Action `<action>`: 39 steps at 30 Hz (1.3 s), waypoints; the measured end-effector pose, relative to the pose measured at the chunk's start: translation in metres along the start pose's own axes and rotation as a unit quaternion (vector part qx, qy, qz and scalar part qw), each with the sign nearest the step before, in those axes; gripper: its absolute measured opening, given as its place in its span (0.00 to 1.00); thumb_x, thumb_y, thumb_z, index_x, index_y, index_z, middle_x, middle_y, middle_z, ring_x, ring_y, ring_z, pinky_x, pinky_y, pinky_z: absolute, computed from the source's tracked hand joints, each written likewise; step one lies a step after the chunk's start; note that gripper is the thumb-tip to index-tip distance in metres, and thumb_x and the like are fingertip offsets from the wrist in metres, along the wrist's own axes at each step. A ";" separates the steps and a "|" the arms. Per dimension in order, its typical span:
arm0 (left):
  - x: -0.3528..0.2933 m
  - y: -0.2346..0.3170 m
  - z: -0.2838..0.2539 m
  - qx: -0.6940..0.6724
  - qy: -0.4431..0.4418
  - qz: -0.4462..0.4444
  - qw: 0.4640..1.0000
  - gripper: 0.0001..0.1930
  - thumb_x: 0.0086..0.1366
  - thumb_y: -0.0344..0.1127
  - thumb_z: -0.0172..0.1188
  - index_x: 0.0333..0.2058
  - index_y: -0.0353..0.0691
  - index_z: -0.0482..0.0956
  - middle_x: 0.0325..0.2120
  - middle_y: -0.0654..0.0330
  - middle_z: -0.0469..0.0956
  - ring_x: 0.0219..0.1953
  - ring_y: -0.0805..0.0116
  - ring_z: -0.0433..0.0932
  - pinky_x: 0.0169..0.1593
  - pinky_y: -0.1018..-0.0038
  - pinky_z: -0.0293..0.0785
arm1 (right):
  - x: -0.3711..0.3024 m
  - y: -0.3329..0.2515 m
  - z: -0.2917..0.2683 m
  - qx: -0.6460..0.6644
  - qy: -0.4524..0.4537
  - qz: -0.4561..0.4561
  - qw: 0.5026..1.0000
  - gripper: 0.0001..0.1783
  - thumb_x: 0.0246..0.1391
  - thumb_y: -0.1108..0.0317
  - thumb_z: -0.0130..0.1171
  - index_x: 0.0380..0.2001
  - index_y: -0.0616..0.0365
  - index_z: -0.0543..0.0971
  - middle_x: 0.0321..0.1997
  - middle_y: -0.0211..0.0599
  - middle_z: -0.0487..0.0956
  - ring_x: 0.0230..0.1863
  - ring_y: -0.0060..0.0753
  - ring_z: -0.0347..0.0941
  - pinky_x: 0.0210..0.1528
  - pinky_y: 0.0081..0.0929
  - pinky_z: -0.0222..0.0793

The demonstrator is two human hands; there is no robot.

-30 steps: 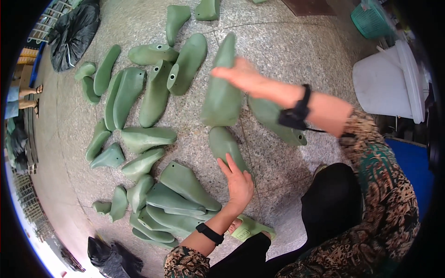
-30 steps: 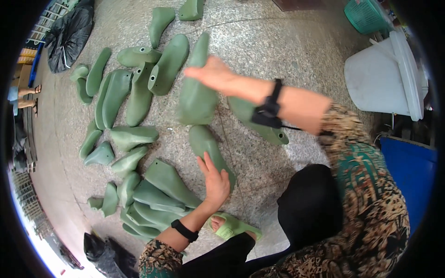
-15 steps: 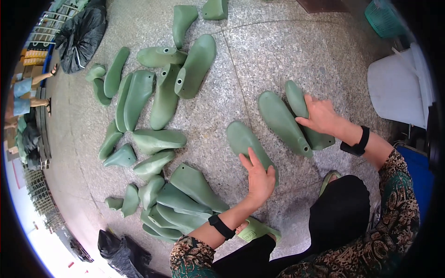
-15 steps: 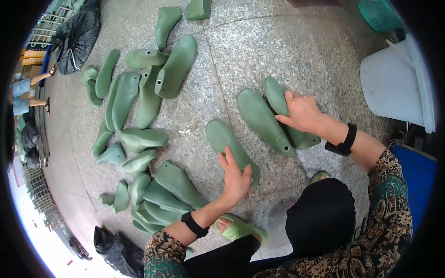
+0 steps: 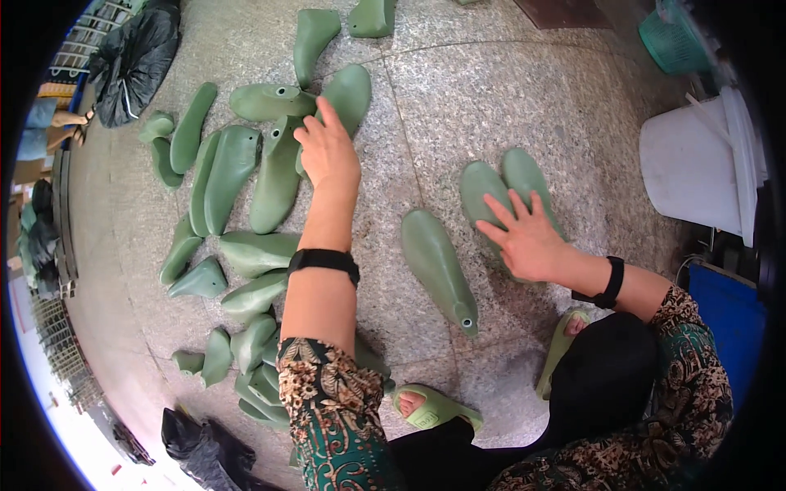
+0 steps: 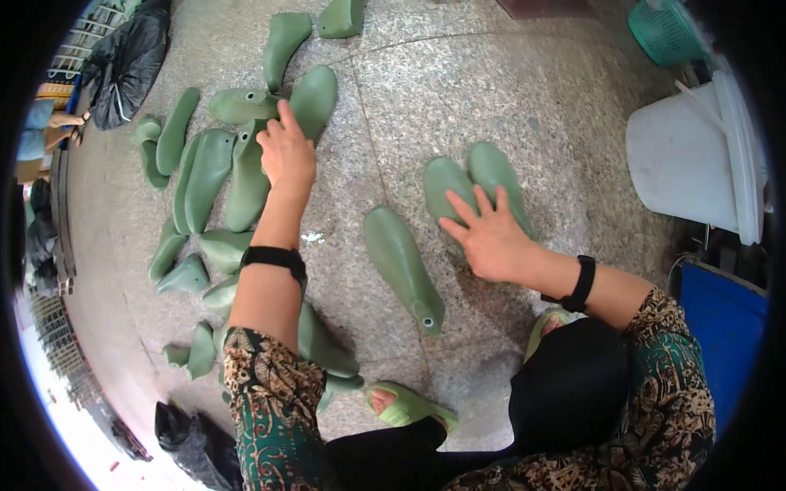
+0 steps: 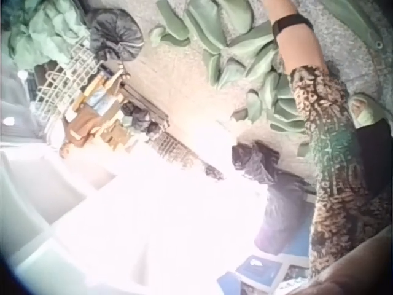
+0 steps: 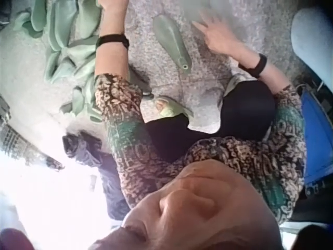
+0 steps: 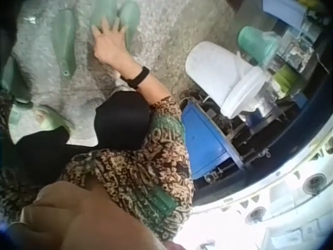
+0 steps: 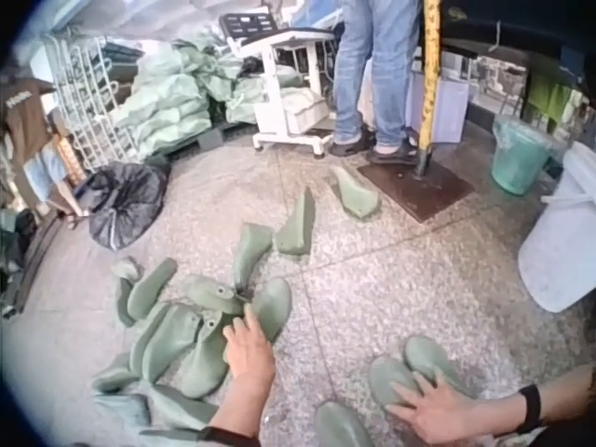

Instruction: The recorder collects green plastic shoe lasts from the floor, organizes them on a workbench, and puts some into a large black bag.

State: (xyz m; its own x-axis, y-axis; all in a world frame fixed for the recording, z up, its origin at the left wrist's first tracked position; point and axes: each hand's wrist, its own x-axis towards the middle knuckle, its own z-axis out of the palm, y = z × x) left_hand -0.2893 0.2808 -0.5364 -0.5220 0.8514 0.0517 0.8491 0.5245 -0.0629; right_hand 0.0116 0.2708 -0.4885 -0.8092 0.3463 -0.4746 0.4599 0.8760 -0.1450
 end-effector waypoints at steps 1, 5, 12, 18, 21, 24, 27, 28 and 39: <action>0.003 0.001 -0.001 0.001 0.002 0.001 1.000 0.20 0.54 0.27 0.53 0.48 0.35 0.64 0.42 0.50 0.69 0.43 0.56 0.69 0.38 0.70 0.74 | -0.005 0.008 0.001 0.010 -0.009 0.031 0.999 0.32 0.44 0.64 0.53 0.57 0.50 0.64 0.65 0.50 0.48 0.62 0.65 0.49 0.58 0.62 0.42; 0.012 -0.026 -0.009 0.026 -0.146 -0.014 0.989 0.15 0.50 0.38 0.60 0.34 0.37 0.73 0.35 0.50 0.77 0.39 0.56 0.77 0.39 0.63 0.74 | -0.025 0.037 0.002 0.023 -0.006 0.079 0.997 0.31 0.47 0.62 0.53 0.57 0.49 0.62 0.65 0.52 0.49 0.60 0.66 0.51 0.57 0.60 0.44; -0.064 -0.016 -0.043 -0.554 -0.329 -0.178 0.743 0.13 0.50 0.35 0.62 0.24 0.26 0.77 0.19 0.52 0.77 0.18 0.67 0.76 0.20 0.75 0.69 | -0.025 0.036 -0.007 0.253 0.210 -0.018 0.944 0.32 0.53 0.55 0.50 0.56 0.63 0.59 0.64 0.55 0.49 0.63 0.56 0.49 0.61 0.44 0.47; -0.171 0.036 -0.083 -0.463 -0.389 -0.089 0.791 0.13 0.51 0.35 0.58 0.27 0.26 0.74 0.22 0.42 0.76 0.25 0.50 0.78 0.30 0.60 0.73 | -0.003 -0.020 -0.003 0.362 0.193 -0.128 0.903 0.32 0.56 0.53 0.45 0.58 0.62 0.56 0.64 0.57 0.48 0.65 0.57 0.44 0.63 0.47 0.40; -0.204 0.049 -0.075 -0.396 -0.347 -0.042 0.849 0.11 0.51 0.34 0.57 0.23 0.29 0.72 0.24 0.37 0.74 0.29 0.41 0.75 0.34 0.55 0.71 | -0.009 -0.041 0.019 0.344 0.125 -0.165 0.916 0.33 0.55 0.52 0.45 0.58 0.62 0.55 0.65 0.57 0.47 0.66 0.57 0.42 0.64 0.49 0.35; -0.199 0.046 -0.073 -0.447 -0.392 0.098 0.798 0.12 0.52 0.34 0.57 0.30 0.30 0.73 0.21 0.44 0.75 0.28 0.45 0.75 0.31 0.58 0.70 | -0.018 -0.034 0.039 0.338 0.084 -0.151 0.925 0.33 0.54 0.52 0.46 0.58 0.62 0.56 0.65 0.59 0.46 0.66 0.57 0.40 0.64 0.50 0.33; -0.154 0.031 -0.066 -0.436 -0.205 0.078 0.873 0.13 0.51 0.31 0.58 0.35 0.31 0.73 0.29 0.43 0.75 0.34 0.45 0.75 0.38 0.59 0.70 | -0.022 -0.027 0.048 0.306 0.060 -0.128 0.941 0.34 0.52 0.53 0.50 0.56 0.62 0.58 0.64 0.59 0.46 0.66 0.57 0.40 0.64 0.51 0.34; -0.134 0.016 -0.049 -0.427 -0.063 0.077 0.899 0.16 0.50 0.31 0.59 0.38 0.31 0.73 0.33 0.43 0.75 0.38 0.45 0.74 0.42 0.60 0.70 | -0.018 -0.032 0.044 0.297 0.054 -0.138 0.943 0.34 0.50 0.53 0.52 0.56 0.61 0.59 0.64 0.58 0.47 0.66 0.57 0.41 0.63 0.51 0.34; 0.010 -0.110 0.020 -0.114 -0.093 -0.065 0.987 0.33 0.43 0.40 0.67 0.49 0.41 0.66 0.41 0.51 0.74 0.44 0.52 0.70 0.49 0.65 0.66 | 0.055 -0.098 0.008 0.099 -0.094 -0.402 0.905 0.17 0.45 0.53 0.56 0.20 0.56 0.78 0.33 0.34 0.76 0.52 0.42 0.62 0.57 0.42 0.49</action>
State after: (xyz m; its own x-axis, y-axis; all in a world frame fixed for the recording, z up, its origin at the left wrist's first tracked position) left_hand -0.3898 0.2321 -0.5489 -0.6159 0.7750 -0.1416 0.7585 0.6319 0.1592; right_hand -0.0749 0.2013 -0.5067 -0.8434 -0.4568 -0.2828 -0.1792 0.7355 -0.6534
